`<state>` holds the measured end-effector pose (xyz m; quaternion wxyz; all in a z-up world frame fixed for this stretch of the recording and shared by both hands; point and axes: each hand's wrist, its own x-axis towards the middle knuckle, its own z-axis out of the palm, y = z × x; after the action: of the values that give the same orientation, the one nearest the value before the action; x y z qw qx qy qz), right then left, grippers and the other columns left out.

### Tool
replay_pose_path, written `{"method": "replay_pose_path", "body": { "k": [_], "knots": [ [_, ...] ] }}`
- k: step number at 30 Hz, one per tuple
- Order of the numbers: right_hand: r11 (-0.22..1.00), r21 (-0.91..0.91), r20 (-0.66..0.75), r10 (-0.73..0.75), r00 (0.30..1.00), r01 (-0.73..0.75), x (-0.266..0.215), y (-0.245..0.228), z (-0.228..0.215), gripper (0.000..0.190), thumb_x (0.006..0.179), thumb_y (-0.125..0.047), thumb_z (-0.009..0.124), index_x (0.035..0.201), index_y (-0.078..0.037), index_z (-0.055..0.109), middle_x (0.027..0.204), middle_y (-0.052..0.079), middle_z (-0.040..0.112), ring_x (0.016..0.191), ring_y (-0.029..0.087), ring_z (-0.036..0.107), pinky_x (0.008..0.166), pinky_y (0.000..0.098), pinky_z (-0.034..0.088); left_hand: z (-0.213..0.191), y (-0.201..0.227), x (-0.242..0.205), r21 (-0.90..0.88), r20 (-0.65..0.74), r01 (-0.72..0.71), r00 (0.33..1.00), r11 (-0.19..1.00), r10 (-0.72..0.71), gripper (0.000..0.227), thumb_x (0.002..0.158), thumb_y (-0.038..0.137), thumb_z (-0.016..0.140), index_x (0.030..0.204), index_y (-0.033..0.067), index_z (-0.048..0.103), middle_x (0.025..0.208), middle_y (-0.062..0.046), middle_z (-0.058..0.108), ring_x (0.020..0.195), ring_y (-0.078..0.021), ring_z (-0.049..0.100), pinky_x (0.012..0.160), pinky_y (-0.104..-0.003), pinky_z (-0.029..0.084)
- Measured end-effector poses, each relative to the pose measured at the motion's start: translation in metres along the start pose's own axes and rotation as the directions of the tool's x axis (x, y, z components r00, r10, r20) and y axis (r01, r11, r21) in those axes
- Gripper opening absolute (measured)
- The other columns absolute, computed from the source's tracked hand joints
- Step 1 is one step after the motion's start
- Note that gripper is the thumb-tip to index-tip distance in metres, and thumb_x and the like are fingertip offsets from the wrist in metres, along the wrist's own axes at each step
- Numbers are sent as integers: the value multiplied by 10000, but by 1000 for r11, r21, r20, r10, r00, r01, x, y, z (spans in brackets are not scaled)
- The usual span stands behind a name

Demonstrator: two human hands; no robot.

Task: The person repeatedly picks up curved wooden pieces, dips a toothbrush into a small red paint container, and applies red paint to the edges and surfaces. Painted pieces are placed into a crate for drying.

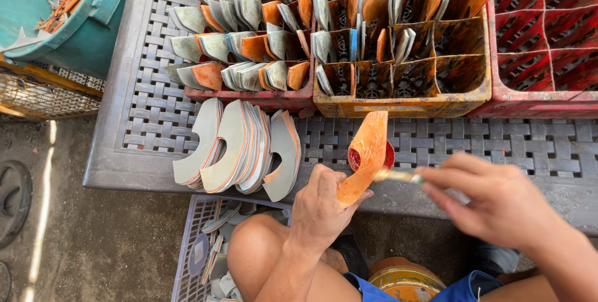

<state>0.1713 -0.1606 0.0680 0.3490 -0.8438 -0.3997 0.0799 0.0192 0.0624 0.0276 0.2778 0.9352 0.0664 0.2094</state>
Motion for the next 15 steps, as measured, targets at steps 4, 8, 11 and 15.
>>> {"method": "replay_pose_path", "body": {
  "k": [4, 8, 11, 15],
  "knots": [
    [994, -74, -26, -84, 996, 82, -3, 10, 16, 244, 758, -232, 799, 997, -182, 808, 770, 14, 694, 553, 240, 674, 495, 366, 544, 1, 2, -1, -22, -72, -104, 992, 994, 102, 534, 786, 273, 950, 1030, 33, 540, 876, -99, 575, 667, -272, 649, 542, -369, 529],
    [978, -207, -149, -43, 988, 11, 6, 25, 6, 205, 833, -244, 827, 1018, -160, 801, 808, 29, 689, 534, 214, 655, 501, 366, 530, -3, 1, -3, 3, -105, -175, 979, 985, 175, 525, 777, 260, 960, 1001, 39, 540, 840, -96, 572, 641, -264, 637, 510, -360, 514],
    [961, -276, -327, -104, 939, 10, 5, 23, 4, 218, 905, -177, 813, 1114, -124, 783, 887, 40, 683, 620, 221, 650, 561, 369, 520, -2, 2, -3, -7, -91, -139, 986, 990, 138, 544, 758, 279, 964, 991, 35, 537, 829, -95, 576, 625, -258, 637, 502, -358, 516],
    [975, -87, -251, -222, 942, 206, -2, 8, 13, 268, 795, -167, 795, 1061, -147, 774, 873, 17, 689, 623, 184, 683, 540, 321, 551, 0, 3, -3, -15, -92, -108, 990, 994, 106, 557, 744, 292, 977, 981, 45, 536, 822, -90, 591, 613, -247, 644, 494, -353, 517]
  ]
}}
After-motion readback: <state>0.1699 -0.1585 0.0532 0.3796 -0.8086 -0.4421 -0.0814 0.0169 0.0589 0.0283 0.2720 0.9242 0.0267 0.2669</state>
